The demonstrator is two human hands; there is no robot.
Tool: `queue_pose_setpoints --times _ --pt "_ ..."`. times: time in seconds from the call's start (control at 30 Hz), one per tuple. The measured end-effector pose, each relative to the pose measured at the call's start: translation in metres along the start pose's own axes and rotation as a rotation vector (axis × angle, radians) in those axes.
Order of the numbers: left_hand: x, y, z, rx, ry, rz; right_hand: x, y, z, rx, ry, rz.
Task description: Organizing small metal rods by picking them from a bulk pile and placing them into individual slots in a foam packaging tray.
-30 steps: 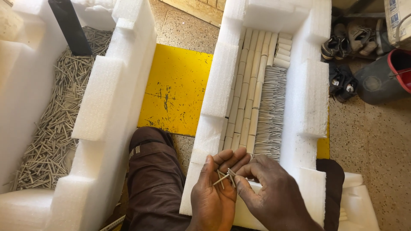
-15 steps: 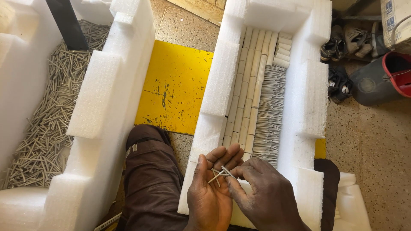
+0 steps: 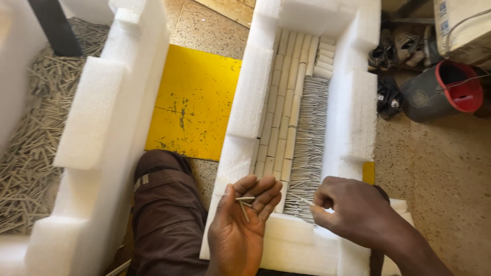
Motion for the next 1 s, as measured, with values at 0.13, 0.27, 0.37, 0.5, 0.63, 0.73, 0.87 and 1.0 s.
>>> queue_pose_setpoints --times 0.13,0.27,0.37,0.5,0.63,0.73,0.87,1.0 --pt "0.000 -0.002 0.001 -0.027 0.019 0.053 -0.012 0.029 0.027 -0.084 -0.108 -0.109" --pt "-0.001 -0.005 0.002 -0.018 0.005 0.109 -0.033 0.029 0.044 -0.016 -0.240 -0.174" --pt "-0.003 -0.011 0.001 0.004 -0.015 0.123 -0.043 0.041 0.052 -0.035 -0.271 -0.260" --pt "-0.006 -0.013 0.002 -0.009 -0.038 0.095 -0.047 0.058 0.066 -0.017 -0.266 -0.340" --pt "-0.006 -0.012 0.003 -0.006 -0.030 0.101 -0.044 0.058 0.068 -0.020 -0.283 -0.331" --pt "-0.005 -0.014 0.004 0.014 -0.041 0.113 -0.035 0.053 0.068 -0.043 -0.247 -0.322" --pt "-0.006 -0.014 0.004 0.005 -0.053 0.114 -0.036 0.048 0.060 -0.076 -0.237 -0.326" --pt "-0.007 -0.015 0.005 0.002 -0.049 0.121 -0.047 0.056 0.061 -0.106 -0.264 -0.393"
Point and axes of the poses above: each hand's wrist, its own z-axis towards the middle knuckle, its own y-axis out of the palm, x = y × z, the point moved 9 cm from there along z, towards the middle knuckle, and after that the axes turned 12 degrees about y, right-handed, at the moved point
